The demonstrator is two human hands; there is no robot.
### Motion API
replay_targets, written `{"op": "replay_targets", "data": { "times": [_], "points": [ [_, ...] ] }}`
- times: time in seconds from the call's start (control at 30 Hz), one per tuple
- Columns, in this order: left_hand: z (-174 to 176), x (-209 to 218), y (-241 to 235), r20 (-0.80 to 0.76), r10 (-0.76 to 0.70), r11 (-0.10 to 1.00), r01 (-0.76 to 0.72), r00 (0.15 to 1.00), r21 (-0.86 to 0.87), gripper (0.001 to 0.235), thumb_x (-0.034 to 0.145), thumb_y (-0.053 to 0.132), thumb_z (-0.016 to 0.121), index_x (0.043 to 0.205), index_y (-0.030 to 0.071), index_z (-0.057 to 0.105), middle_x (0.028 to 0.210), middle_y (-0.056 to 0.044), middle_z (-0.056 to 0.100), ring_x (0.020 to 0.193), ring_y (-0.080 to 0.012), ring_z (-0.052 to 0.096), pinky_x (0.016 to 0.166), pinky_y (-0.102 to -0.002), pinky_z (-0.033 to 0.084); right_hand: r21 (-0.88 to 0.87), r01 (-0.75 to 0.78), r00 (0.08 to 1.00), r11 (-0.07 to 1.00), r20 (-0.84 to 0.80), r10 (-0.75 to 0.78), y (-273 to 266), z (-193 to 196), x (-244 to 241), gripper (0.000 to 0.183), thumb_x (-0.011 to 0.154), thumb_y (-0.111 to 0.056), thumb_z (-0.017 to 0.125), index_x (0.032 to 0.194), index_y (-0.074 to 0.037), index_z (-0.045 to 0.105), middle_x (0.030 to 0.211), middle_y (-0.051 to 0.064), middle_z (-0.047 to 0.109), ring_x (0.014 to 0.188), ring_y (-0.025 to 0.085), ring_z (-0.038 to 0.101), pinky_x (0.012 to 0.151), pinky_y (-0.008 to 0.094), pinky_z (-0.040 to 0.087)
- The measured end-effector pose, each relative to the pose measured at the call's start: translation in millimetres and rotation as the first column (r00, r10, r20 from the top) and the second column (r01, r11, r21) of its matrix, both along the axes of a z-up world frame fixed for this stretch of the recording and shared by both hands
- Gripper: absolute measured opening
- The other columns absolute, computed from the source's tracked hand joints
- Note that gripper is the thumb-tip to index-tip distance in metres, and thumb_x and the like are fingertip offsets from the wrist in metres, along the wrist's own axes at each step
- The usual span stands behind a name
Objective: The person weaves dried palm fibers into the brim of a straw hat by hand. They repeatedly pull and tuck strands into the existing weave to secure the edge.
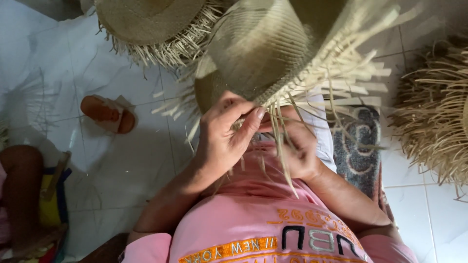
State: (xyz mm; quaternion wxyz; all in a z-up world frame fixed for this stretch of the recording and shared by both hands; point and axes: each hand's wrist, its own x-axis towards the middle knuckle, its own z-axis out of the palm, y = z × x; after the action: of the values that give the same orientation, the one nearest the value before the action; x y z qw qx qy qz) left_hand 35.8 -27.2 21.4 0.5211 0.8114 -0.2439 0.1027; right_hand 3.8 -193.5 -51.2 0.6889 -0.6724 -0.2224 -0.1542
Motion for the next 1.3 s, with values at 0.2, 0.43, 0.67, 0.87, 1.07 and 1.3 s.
{"op": "replay_targets", "data": {
  "times": [0.2,0.43,0.67,0.87,1.07,1.3],
  "points": [
    [3,-16,3,-0.107,0.053,0.995,-0.061,0.993,-0.077,0.008,0.098,0.012,0.072,0.098,0.005,0.075,0.080,-0.011,0.063,0.071,-0.0212,0.066,0.058,-0.030,0.052,0.226,0.100,0.995,0.969,-0.036,-0.094,3,-13,2,0.011,0.098,0.002,0.065,0.107,0.008,0.065,0.096,0.019,0.066,0.094,0.027,0.062,0.084,0.039,0.052],
    [-7,-21,7,-0.126,0.054,0.977,-0.079,0.991,-0.199,0.017,0.099,0.007,0.070,0.114,0.002,0.074,0.091,-0.013,0.064,0.080,-0.0175,0.064,0.063,-0.029,0.053,0.249,0.165,0.986,0.954,-0.035,-0.161,15,-6,5,0.018,0.087,0.006,0.080,0.100,0.007,0.069,0.089,0.017,0.066,0.088,0.026,0.063,0.081,0.039,0.054],
    [-16,-23,9,-0.155,0.063,0.964,-0.101,0.986,-0.248,0.018,0.097,0.006,0.072,0.114,0.001,0.074,0.091,-0.013,0.065,0.079,-0.0168,0.064,0.061,-0.028,0.052,0.097,0.243,0.969,0.965,-0.061,-0.238,16,-10,2,0.037,0.084,-0.003,0.086,0.116,0.009,0.072,0.096,0.017,0.071,0.101,0.025,0.067,0.097,0.041,0.057],
    [-19,-25,13,-0.169,0.072,0.963,-0.113,0.983,-0.244,0.016,0.097,0.006,0.071,0.113,0.001,0.074,0.090,-0.012,0.063,0.077,-0.0142,0.061,0.059,-0.027,0.050,0.141,0.200,0.979,0.970,-0.065,-0.193,25,-20,2,0.021,0.076,0.006,0.089,0.093,0.004,0.077,0.091,0.016,0.072,0.093,0.027,0.069,0.088,0.041,0.060],
    [-28,-19,14,-0.201,0.115,0.956,-0.164,0.973,-0.244,0.012,0.095,0.013,0.075,0.103,0.004,0.076,0.082,-0.009,0.064,0.068,-0.0122,0.061,0.056,-0.024,0.049,0.223,0.212,0.974,0.952,-0.126,-0.187,19,-24,6,0.016,0.090,-0.001,0.081,0.099,0.007,0.070,0.093,0.018,0.067,0.093,0.023,0.064,0.086,0.041,0.058],
    [-30,-20,18,-0.194,0.121,0.955,-0.167,0.974,-0.243,0.013,0.090,0.007,0.078,0.101,0.001,0.075,0.081,-0.010,0.063,0.067,-0.0137,0.061,0.056,-0.026,0.049,0.272,0.155,0.986,0.950,-0.101,-0.132,29,-10,6,0.016,0.089,0.004,0.080,0.100,0.008,0.070,0.103,0.020,0.065,0.107,0.026,0.062,0.094,0.041,0.058]
  ]
}}
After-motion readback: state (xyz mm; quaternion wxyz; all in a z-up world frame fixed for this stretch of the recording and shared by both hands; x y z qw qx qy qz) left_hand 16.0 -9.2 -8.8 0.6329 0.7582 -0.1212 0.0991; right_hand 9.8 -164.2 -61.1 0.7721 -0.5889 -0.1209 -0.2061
